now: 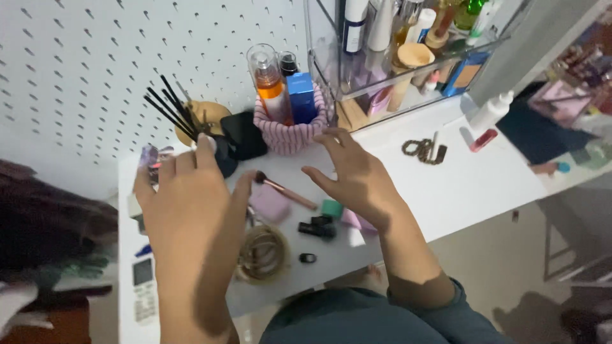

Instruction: Organizing various cosmetic products, skincare items, and accessories on a vanity desk into a clear storage organizer.

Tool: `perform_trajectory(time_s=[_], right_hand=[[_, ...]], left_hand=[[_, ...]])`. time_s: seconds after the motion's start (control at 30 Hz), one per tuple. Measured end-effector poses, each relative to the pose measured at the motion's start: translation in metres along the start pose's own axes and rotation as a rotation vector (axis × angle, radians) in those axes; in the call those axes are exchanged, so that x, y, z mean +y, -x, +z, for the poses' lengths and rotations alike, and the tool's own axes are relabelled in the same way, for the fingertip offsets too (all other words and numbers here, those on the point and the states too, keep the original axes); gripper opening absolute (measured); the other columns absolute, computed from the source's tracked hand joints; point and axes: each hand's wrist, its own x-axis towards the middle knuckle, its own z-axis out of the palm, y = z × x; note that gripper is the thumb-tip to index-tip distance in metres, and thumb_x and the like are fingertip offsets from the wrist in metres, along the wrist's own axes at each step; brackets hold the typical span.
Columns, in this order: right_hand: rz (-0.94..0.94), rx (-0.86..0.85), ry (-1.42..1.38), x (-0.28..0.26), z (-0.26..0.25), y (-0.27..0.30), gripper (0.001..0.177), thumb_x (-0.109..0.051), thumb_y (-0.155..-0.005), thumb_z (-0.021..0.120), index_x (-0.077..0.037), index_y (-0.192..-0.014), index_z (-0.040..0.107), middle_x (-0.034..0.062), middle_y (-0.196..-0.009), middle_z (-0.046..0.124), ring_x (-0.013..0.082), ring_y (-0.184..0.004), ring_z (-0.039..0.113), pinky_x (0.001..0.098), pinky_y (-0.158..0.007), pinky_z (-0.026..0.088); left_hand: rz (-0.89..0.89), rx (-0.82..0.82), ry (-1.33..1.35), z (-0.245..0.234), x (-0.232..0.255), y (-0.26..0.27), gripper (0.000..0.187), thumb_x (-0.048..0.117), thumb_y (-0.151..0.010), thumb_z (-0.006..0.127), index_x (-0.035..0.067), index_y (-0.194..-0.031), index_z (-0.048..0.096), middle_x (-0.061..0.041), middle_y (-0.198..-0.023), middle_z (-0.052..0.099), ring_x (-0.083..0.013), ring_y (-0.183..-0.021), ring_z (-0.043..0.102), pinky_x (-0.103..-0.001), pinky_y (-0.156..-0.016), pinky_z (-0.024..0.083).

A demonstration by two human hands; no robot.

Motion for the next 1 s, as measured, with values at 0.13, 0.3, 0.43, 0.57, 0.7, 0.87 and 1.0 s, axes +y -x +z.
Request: perform_trajectory(time_s=[0.13, 0.3, 0.43, 0.57, 0.7, 0.87, 1.0], right_hand=[[-0.182, 0.067, -0.027, 0.036, -0.044, 0.004, 0.049, -0.034, -0.091, 0.074, -0.006, -0.130, 0.063, 0.0167, -0.121, 0.068, 0.0367, -0.110, 0.067, 0.0437, -0.092, 0.053], [-0.303, 0.033, -0.088, 0.097, -0.093, -0.001, 0.042, -0.028, -0.091, 0.074, -0.006, -0.126, 0.064, 0.0147, -0.116, 0.071, 0.0343, -0.110, 0.067, 0.0418, -0.093, 0.053], [-0.410, 0.100, 0.019, 0.143, -0.125, -0.007, 0.026, -0.020, -0.089, 0.076, -0.010, -0.111, 0.068, 0.0112, -0.103, 0.074, 0.0336, -0.098, 0.068, 0.0394, -0.093, 0.051], [-0.373, -0.041, 0.144, 0.189, -0.143, -0.014, 0.006, -0.013, -0.095, 0.069, -0.015, -0.099, 0.072, 0.0035, -0.084, 0.074, 0.0249, -0.092, 0.074, 0.0481, -0.118, 0.041], [-0.309, -0.247, 0.283, 0.219, -0.163, -0.036, 0.021, -0.009, -0.095, 0.058, -0.005, -0.114, 0.065, 0.0076, -0.088, 0.073, 0.0230, -0.083, 0.073, 0.0463, -0.095, 0.051], [0.110, -0.318, 0.321, 0.183, -0.235, -0.087, 0.027, -0.037, -0.101, 0.057, -0.016, -0.113, 0.068, 0.0089, -0.083, 0.075, 0.0256, -0.073, 0.074, 0.0412, -0.068, 0.061], [-0.140, 0.199, 0.465, 0.264, -0.254, -0.168, 0.036, -0.040, -0.102, 0.072, -0.007, -0.116, 0.074, 0.0168, -0.094, 0.077, 0.0331, -0.082, 0.074, 0.0457, -0.072, 0.057]], left_hand=[[0.057, 0.146, -0.034, 0.008, 0.061, 0.009, 0.066, 0.052, -0.092, 0.067, 0.005, -0.137, 0.055, -0.020, -0.136, 0.065, -0.0348, -0.129, 0.055, -0.054, -0.112, 0.033], [-0.011, 0.025, 0.282, 0.011, 0.163, -0.014, 0.074, 0.040, -0.089, 0.070, 0.002, -0.149, 0.048, -0.017, -0.124, 0.066, -0.0329, -0.124, 0.055, -0.059, -0.114, 0.028], [0.075, 0.103, 0.399, 0.031, 0.226, -0.035, 0.063, 0.033, -0.085, 0.073, 0.005, -0.139, 0.054, -0.017, -0.129, 0.062, -0.0335, -0.128, 0.051, -0.062, -0.113, 0.027], [0.195, 0.338, 0.293, 0.056, 0.264, -0.049, 0.054, 0.034, -0.088, 0.071, 0.010, -0.133, 0.052, -0.019, -0.141, 0.060, -0.0352, -0.134, 0.050, -0.063, -0.113, 0.025], [0.242, 0.135, 0.434, 0.071, 0.287, -0.070, 0.067, 0.029, -0.092, 0.071, 0.001, -0.149, 0.049, -0.013, -0.128, 0.062, -0.0325, -0.128, 0.053, -0.071, -0.118, 0.019], [0.294, 0.123, 0.414, 0.078, 0.306, -0.087, 0.065, 0.030, -0.086, 0.073, 0.005, -0.143, 0.054, -0.014, -0.127, 0.060, -0.0337, -0.128, 0.051, -0.073, -0.113, 0.018], [0.339, 0.163, 0.431, 0.079, 0.311, -0.093, 0.054, 0.031, -0.086, 0.074, 0.009, -0.133, 0.060, -0.014, -0.132, 0.058, -0.0333, -0.129, 0.051, -0.073, -0.114, 0.018]])
